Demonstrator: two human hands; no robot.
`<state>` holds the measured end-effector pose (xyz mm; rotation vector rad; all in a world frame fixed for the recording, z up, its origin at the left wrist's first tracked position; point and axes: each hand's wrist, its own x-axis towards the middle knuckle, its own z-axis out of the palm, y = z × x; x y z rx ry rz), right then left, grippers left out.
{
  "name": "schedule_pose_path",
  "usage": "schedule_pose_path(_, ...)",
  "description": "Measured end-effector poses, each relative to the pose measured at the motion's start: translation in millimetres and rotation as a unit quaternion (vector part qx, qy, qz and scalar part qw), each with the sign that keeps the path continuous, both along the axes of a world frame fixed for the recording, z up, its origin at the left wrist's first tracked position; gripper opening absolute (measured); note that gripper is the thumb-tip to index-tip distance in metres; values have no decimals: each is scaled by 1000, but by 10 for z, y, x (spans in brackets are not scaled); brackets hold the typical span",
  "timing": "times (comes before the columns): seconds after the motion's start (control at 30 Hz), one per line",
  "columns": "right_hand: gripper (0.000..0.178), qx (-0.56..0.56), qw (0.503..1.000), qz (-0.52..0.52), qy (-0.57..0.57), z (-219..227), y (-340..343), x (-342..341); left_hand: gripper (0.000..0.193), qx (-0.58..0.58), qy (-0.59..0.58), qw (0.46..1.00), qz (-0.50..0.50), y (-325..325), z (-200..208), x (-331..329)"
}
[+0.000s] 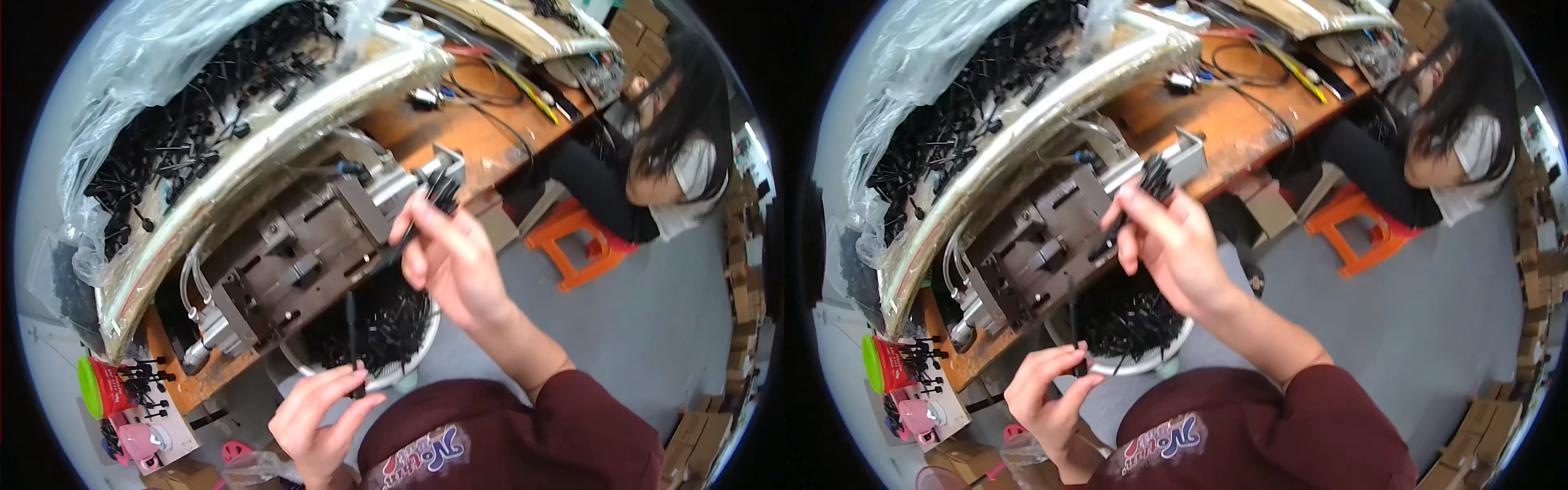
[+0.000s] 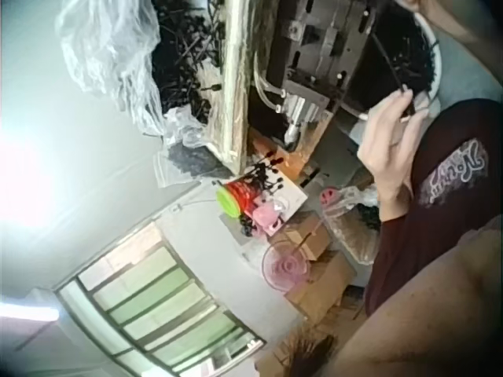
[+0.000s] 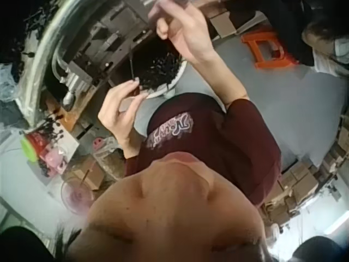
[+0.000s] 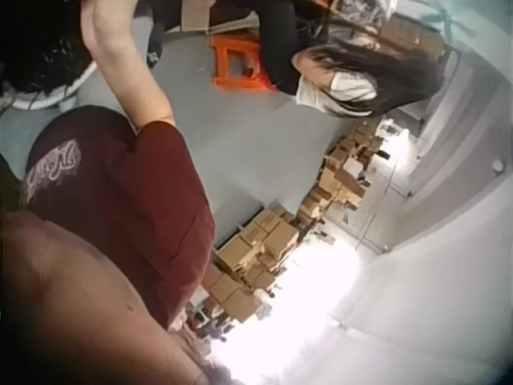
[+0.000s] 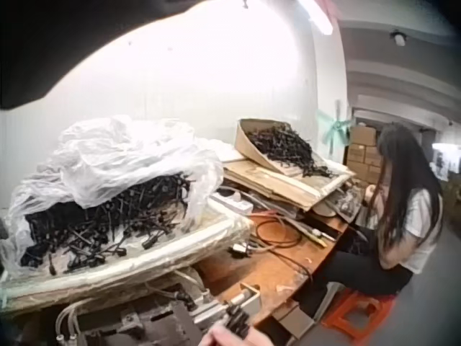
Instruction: Manually assemble small plastic components using a workbench fixture.
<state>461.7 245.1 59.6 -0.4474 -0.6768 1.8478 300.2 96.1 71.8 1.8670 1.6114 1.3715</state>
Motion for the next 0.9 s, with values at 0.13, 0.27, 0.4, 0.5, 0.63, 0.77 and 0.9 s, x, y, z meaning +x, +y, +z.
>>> schedule_pose_path(0.13,12,21,998,-45,34,35,-104,157,41,-46,-30,998,40,-171,-58,0)
schedule_pose_path(0.27,12,26,1000,2,7,-90,-343,65,39,-21,6,999,35,-198,-88,3)
schedule_pose_path(0.4,13,18,995,97,7,-322,-662,-56,36,-67,17,995,65,-256,-138,-97)
schedule_pose_path(0.5,13,12,991,127,33,-384,-665,-47,35,-93,36,993,67,-274,-165,-163)
schedule_pose_path(0.63,16,22,993,106,51,-320,-524,6,34,-100,59,992,45,-216,-183,-181)
schedule_pose_path(0.77,18,28,990,119,63,-346,-517,16,34,-136,113,984,14,-180,-136,-224)
schedule_pose_path(0.9,17,13,990,120,79,-437,-534,13,35,-137,124,983,13,-146,-148,-239)
